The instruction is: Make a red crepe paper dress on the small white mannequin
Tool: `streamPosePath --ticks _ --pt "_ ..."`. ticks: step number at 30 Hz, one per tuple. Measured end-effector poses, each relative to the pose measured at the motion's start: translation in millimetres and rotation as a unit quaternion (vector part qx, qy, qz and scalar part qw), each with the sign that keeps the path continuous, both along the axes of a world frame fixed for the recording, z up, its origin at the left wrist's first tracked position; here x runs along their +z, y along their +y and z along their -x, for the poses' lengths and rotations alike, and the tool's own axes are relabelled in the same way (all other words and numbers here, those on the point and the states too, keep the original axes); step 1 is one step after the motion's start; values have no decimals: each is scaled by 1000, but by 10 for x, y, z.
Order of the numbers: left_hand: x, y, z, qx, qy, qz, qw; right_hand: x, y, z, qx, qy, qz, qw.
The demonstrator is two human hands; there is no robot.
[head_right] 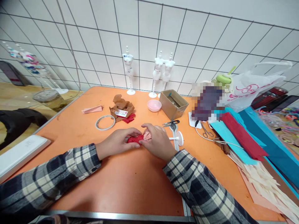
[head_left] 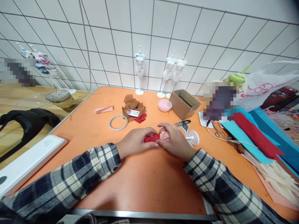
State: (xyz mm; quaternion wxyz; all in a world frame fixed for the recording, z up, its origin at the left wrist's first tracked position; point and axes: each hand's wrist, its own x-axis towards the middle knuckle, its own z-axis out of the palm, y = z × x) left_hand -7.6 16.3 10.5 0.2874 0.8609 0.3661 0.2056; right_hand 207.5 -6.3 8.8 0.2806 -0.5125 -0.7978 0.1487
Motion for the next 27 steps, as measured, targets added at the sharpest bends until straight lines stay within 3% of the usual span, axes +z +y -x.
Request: streamPosePath --ticks 5,9,10,12,15,20,27 --pt "-5 10 -124 16 -50 24 998 -69 -8 -43 3 -9 -70 998" --pt "-65 15 -102 3 -39 12 999 -74 92 -269 95 59 -57 992" --pt "-74 8 -91 2 -33 4 999 -66 137 -356 89 75 -61 991" --pt "-91 -15 -79 3 -23 -12 1000 -41 237 -525 9 73 -81 994" --pt "-104 -49 -100 -15 1 -47 999 21 351 -665 -98 -30 -57 993" --pt "-63 -67 -143 -45 44 -126 990 178 409 -580 -107 -279 16 954" --pt "-65 -223 -252 -64 112 -258 957 162 586 -534 -134 -352 67 924"
